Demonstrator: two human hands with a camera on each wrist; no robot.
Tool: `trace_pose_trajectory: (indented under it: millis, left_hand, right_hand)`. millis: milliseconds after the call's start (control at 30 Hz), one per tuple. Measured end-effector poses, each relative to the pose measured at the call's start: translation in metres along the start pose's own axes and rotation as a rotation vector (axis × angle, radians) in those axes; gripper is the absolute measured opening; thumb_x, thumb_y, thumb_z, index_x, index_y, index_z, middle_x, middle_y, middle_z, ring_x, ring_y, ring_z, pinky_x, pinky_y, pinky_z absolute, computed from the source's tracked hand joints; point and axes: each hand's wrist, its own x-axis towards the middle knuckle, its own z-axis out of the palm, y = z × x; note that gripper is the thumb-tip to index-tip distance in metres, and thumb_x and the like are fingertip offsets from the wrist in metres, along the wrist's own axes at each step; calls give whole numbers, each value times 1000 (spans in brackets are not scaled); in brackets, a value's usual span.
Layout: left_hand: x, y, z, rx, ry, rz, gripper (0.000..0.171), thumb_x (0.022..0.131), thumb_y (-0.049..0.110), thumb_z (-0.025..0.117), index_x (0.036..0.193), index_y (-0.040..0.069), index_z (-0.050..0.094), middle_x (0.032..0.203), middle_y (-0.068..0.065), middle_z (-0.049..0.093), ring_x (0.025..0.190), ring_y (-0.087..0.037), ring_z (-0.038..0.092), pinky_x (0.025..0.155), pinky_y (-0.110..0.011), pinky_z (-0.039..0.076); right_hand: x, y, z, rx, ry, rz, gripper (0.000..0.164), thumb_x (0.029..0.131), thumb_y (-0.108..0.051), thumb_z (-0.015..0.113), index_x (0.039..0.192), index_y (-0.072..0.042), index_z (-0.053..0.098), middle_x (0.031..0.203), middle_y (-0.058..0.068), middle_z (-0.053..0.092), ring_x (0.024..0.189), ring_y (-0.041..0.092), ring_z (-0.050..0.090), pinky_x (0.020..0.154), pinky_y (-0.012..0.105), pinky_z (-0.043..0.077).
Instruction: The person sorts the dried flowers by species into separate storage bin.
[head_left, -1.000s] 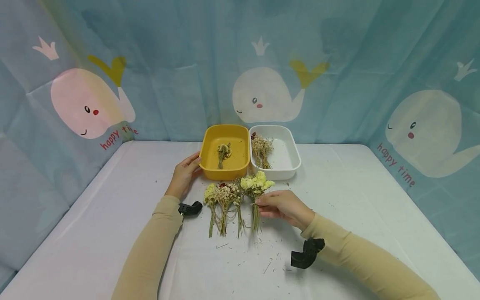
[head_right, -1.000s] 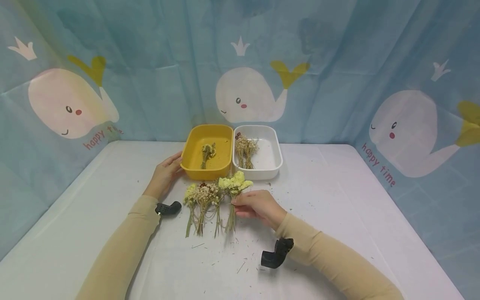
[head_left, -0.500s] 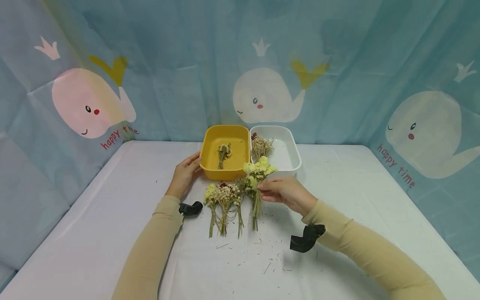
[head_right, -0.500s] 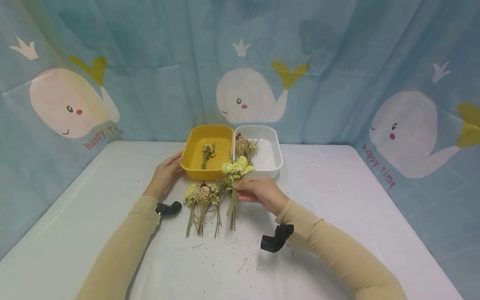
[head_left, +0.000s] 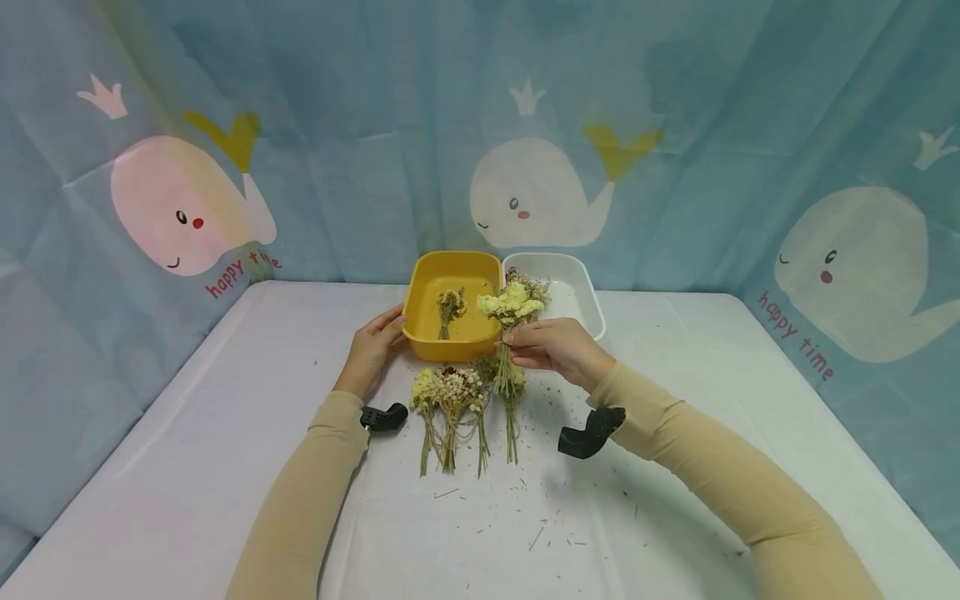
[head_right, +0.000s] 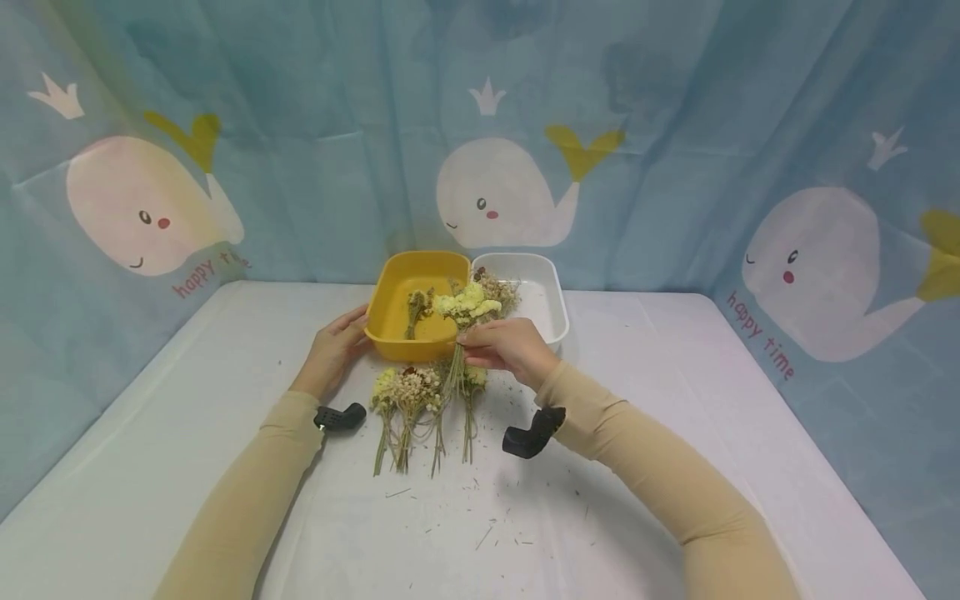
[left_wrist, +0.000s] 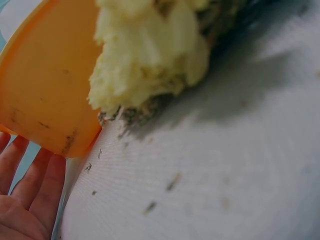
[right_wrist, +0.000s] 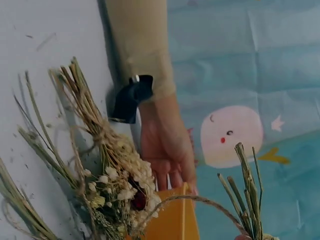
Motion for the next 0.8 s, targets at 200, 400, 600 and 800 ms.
trace_pose_trajectory:
  millis: [200, 400, 600, 800]
  left_hand:
    - [-1, 1, 1, 12, 6, 26, 58, 103, 36, 54, 153, 13, 40, 158, -13, 39, 142, -32, 43, 117, -44, 42]
    - [0, 0, 1, 13, 24, 26, 57, 102, 35, 55, 153, 12, 42, 157, -11, 43, 139, -31, 46, 116, -43, 44]
    - [-1, 1, 3, -24, 20, 28, 54, 103, 30, 55, 152, 10, 42, 157, -12, 42, 140, -32, 45, 117, -43, 42]
    - [-3, 1, 2, 15, 25, 31, 56, 103, 34, 55, 152, 12, 42, 158, -11, 41, 142, -30, 44, 119, -43, 40]
  right_hand:
    - [20, -6, 8, 23, 11, 9, 21, 92, 1, 66, 112, 9, 68, 88, 7, 74, 68, 10, 71, 73, 21, 63]
    - [37, -13, 18, 48, 1, 43, 21, 93, -2, 67, 113, 6, 68, 83, 5, 72, 68, 10, 70, 70, 19, 62]
    - [54, -18, 29, 98, -2, 44, 13, 93, 0, 66, 105, 3, 70, 85, 6, 73, 67, 11, 72, 67, 18, 62]
    - [76, -18, 38, 154, 20, 65, 17, 94, 0, 66, 110, 4, 70, 83, 5, 72, 64, 12, 71, 67, 19, 62]
